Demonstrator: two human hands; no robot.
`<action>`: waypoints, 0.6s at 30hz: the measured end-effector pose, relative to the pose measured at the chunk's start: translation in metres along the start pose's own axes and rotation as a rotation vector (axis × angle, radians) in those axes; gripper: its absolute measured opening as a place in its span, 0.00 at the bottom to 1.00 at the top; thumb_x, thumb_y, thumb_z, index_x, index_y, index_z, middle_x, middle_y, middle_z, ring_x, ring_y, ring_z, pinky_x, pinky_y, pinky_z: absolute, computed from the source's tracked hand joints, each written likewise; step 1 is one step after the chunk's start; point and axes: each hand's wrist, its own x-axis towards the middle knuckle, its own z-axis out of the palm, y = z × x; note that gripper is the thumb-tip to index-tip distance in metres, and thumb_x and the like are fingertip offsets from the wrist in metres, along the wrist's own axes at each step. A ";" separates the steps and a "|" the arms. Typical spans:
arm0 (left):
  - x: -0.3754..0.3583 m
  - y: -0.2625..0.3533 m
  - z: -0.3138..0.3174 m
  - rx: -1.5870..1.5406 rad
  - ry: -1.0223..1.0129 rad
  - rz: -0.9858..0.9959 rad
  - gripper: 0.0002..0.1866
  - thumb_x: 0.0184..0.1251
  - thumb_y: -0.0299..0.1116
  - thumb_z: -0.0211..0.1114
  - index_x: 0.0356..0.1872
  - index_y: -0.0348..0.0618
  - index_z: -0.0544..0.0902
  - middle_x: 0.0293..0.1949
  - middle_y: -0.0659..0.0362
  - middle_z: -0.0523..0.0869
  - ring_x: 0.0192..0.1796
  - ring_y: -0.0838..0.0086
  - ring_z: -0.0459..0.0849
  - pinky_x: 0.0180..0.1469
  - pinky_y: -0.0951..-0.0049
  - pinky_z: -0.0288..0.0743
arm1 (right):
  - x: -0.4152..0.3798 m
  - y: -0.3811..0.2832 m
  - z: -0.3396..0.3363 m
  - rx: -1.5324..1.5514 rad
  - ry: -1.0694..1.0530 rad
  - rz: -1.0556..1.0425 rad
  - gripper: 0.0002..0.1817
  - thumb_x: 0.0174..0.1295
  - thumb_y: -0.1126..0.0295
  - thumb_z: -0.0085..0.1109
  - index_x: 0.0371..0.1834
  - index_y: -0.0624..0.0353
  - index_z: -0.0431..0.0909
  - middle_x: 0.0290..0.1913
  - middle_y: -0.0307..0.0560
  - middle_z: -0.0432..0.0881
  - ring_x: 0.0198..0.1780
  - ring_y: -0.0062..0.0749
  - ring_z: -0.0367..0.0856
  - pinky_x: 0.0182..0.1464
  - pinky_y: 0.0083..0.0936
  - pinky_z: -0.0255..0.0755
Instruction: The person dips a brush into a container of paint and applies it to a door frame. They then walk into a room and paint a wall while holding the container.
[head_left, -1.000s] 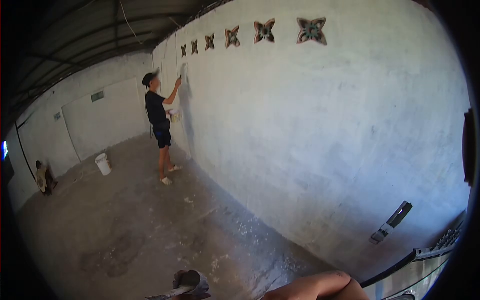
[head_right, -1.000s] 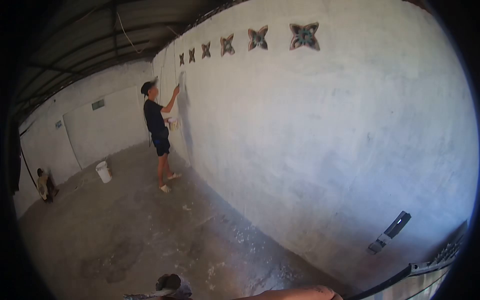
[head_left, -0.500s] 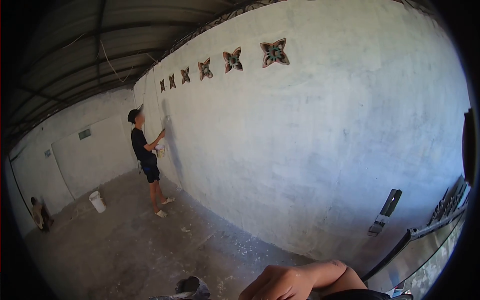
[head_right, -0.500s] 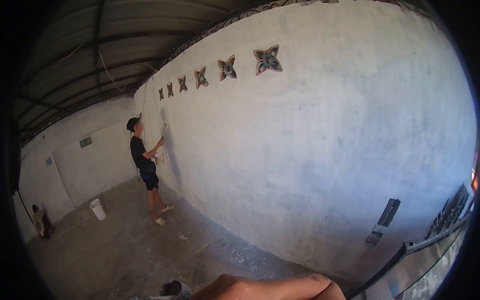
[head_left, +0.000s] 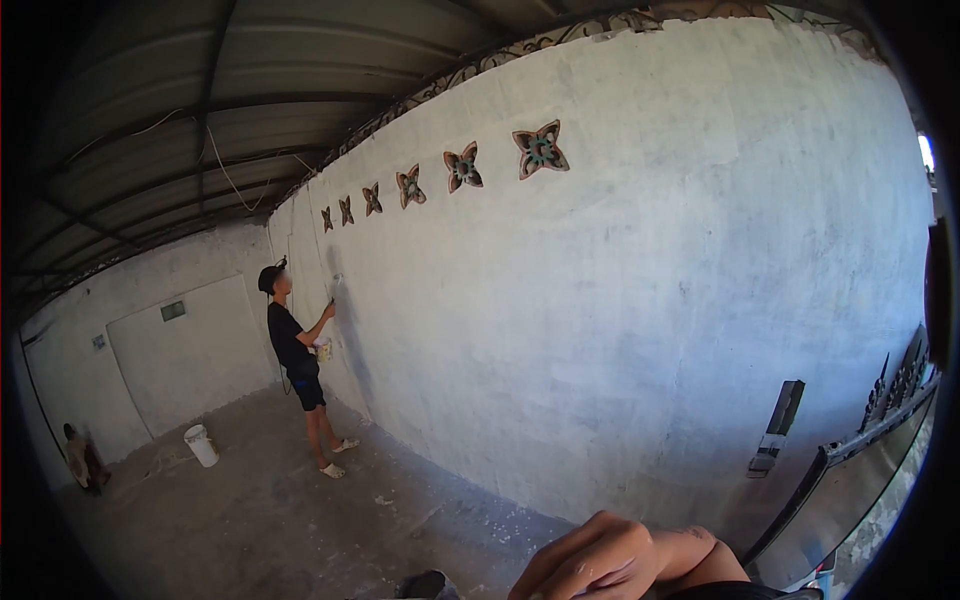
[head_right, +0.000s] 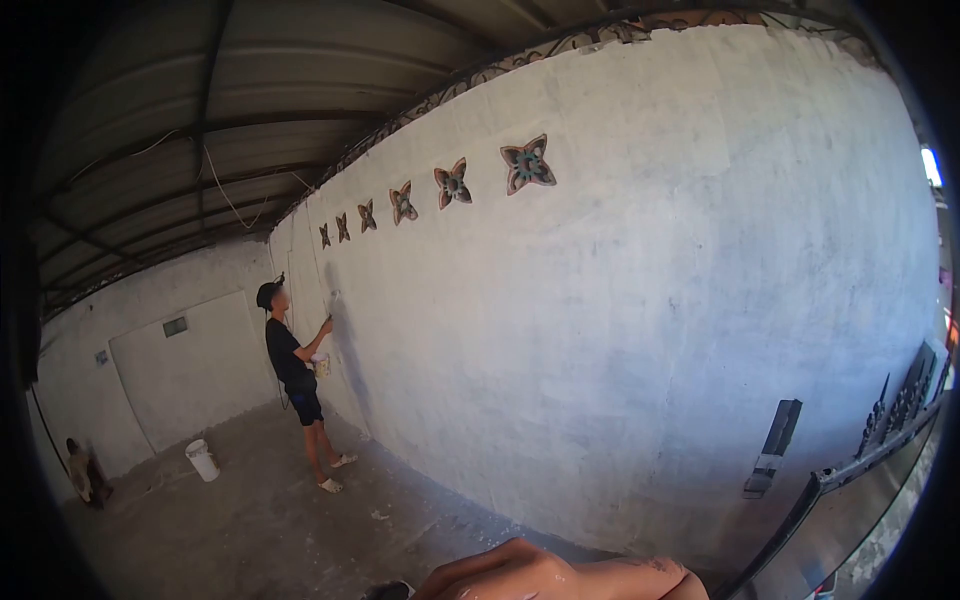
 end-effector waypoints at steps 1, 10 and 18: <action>-0.002 0.010 0.001 -0.013 0.014 0.004 0.59 0.49 0.34 0.88 0.82 0.42 0.60 0.80 0.53 0.65 0.81 0.61 0.62 0.81 0.56 0.57 | -0.001 0.000 0.002 -0.005 0.014 -0.005 0.09 0.70 0.73 0.68 0.38 0.70 0.87 0.40 0.63 0.90 0.41 0.53 0.91 0.42 0.38 0.84; -0.005 0.009 0.016 -0.111 0.045 -0.007 0.58 0.50 0.33 0.88 0.81 0.41 0.59 0.77 0.51 0.69 0.77 0.60 0.68 0.77 0.55 0.65 | -0.017 0.033 0.016 0.127 -0.353 0.112 0.17 0.72 0.62 0.67 0.51 0.69 0.85 0.52 0.59 0.89 0.47 0.56 0.89 0.45 0.40 0.83; 0.029 0.015 0.038 0.131 0.069 0.110 0.53 0.32 0.52 0.93 0.64 0.41 0.78 0.61 0.48 0.79 0.67 0.52 0.74 0.72 0.52 0.64 | -0.103 0.099 0.022 0.031 -0.042 0.699 0.20 0.68 0.69 0.72 0.62 0.60 0.84 0.55 0.49 0.89 0.46 0.34 0.89 0.48 0.29 0.82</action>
